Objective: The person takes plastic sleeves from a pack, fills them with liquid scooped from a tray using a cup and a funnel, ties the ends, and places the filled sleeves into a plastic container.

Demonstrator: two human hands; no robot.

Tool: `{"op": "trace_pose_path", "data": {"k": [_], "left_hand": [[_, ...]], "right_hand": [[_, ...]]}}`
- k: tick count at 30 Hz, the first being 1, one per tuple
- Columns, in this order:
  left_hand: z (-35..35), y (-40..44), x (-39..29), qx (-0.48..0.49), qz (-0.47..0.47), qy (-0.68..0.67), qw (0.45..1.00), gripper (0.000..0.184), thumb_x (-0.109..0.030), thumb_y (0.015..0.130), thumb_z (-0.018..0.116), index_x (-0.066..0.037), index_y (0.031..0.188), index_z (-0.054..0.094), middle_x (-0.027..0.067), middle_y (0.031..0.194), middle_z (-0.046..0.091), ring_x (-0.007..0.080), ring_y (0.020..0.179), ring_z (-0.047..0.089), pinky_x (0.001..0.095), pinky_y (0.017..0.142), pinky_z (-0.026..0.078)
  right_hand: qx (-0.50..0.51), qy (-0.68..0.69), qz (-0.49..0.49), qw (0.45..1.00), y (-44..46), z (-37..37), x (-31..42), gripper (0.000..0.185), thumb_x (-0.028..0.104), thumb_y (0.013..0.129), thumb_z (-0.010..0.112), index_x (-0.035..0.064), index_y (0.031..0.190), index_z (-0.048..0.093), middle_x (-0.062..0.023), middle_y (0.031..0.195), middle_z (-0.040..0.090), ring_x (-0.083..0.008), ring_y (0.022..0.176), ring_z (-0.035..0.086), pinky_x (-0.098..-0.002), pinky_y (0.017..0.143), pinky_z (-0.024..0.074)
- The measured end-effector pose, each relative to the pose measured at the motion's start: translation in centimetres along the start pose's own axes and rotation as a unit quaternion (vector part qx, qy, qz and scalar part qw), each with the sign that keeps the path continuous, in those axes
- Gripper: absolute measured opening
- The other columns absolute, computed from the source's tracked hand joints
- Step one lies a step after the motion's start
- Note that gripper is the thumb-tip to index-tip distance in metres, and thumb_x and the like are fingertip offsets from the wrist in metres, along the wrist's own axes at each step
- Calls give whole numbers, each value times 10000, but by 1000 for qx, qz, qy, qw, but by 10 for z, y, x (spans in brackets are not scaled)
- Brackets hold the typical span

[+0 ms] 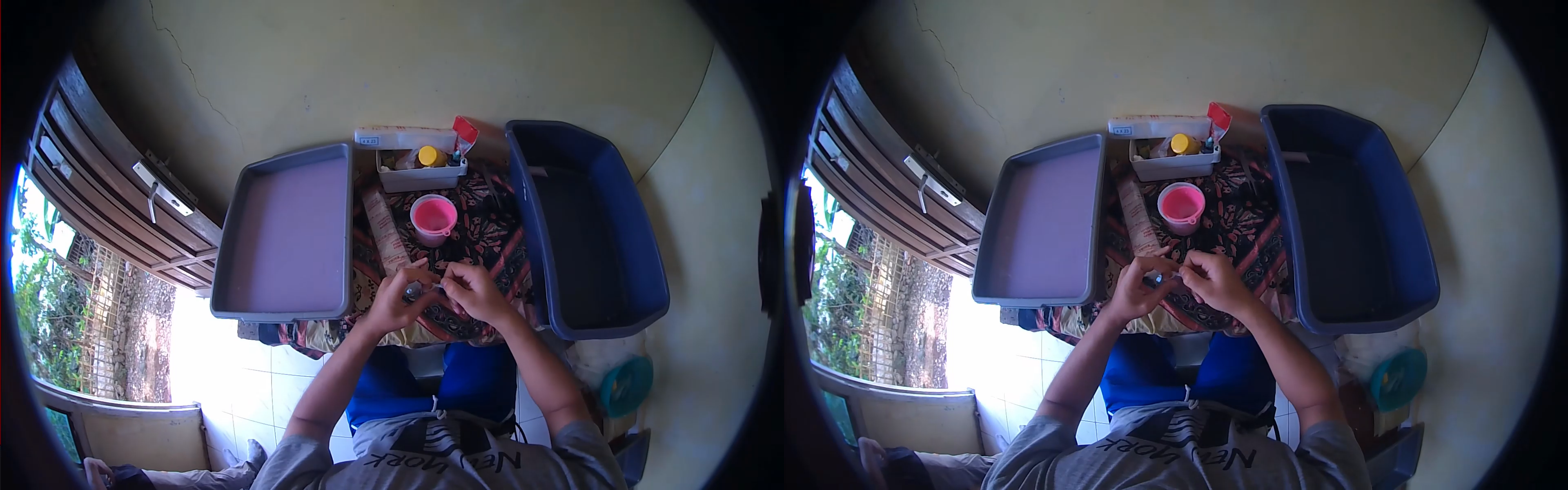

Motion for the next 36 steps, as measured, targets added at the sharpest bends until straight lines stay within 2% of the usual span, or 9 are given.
{"op": "trace_pose_path", "data": {"k": [4,6,9,15,22,24,25,27,36], "left_hand": [[7,-4,4,6,1,3,1000,327,7,785,720,-35,1007,485,119,923,641,279,909,668,439,900,498],[8,-3,1,16,-22,6,1000,343,51,764,696,-13,1035,496,147,989,632,271,830,661,378,823,534],[9,-2,0,37,-11,20,999,350,67,753,682,-6,1045,504,165,1030,619,291,843,656,359,746,542],[13,-4,7,61,12,-19,998,352,82,745,654,-10,1050,503,175,1034,614,339,869,641,386,752,528],[10,-4,-1,15,-55,-76,995,328,100,784,617,-26,1035,447,118,924,585,252,928,625,410,918,479],[12,0,-7,-39,-86,-153,984,345,93,779,597,-20,1054,422,105,928,562,197,899,588,382,938,460],[13,4,-11,-39,-86,-153,984,345,93,779,597,-20,1054,422,105,928,562,197,899,588,382,938,460],[12,14,-21,-90,-64,-202,973,338,17,749,668,-27,1021,473,114,963,553,212,892,584,324,781,480],[-15,43,-44,-18,43,6,999,405,-70,709,772,-33,969,464,103,852,553,221,753,561,339,680,465]], "right_hand": [[18,-49,-8,999,-1,-7,-1,178,136,909,582,12,784,561,-23,603,570,-61,519,526,-234,467,419],[11,-245,-68,967,1,-8,7,205,185,848,627,-16,809,632,-133,658,640,-218,571,641,-349,581,495],[10,-323,-68,944,-1,-5,26,241,209,815,672,-29,851,657,-188,732,658,-297,655,671,-386,621,493],[83,-429,11,899,5,-7,35,311,295,840,673,-7,771,686,-192,653,630,-371,687,635,-416,638,493],[61,-281,-31,957,8,2,34,347,290,937,561,6,802,707,-180,584,590,-263,583,656,-379,591,478],[32,-164,-50,985,9,5,32,391,199,970,537,-9,655,636,-36,472,533,-80,421,497,-271,414,364],[32,-164,-51,985,8,5,30,391,199,970,537,-9,655,636,-36,472,533,-80,421,497,-271,414,364],[16,-109,-74,991,8,5,28,410,198,979,524,-5,636,620,3,472,514,-57,411,471,-242,387,328],[-53,-20,-45,997,-5,9,56,409,225,967,533,-6,638,616,-12,466,515,-58,425,488,-252,409,343]]}}
Point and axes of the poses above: each hand's wrist, its own y-axis towards the middle knuckle, its own z-axis out of the palm, x = y × z, the point moved 1 cm from there along y, towards the middle knuckle
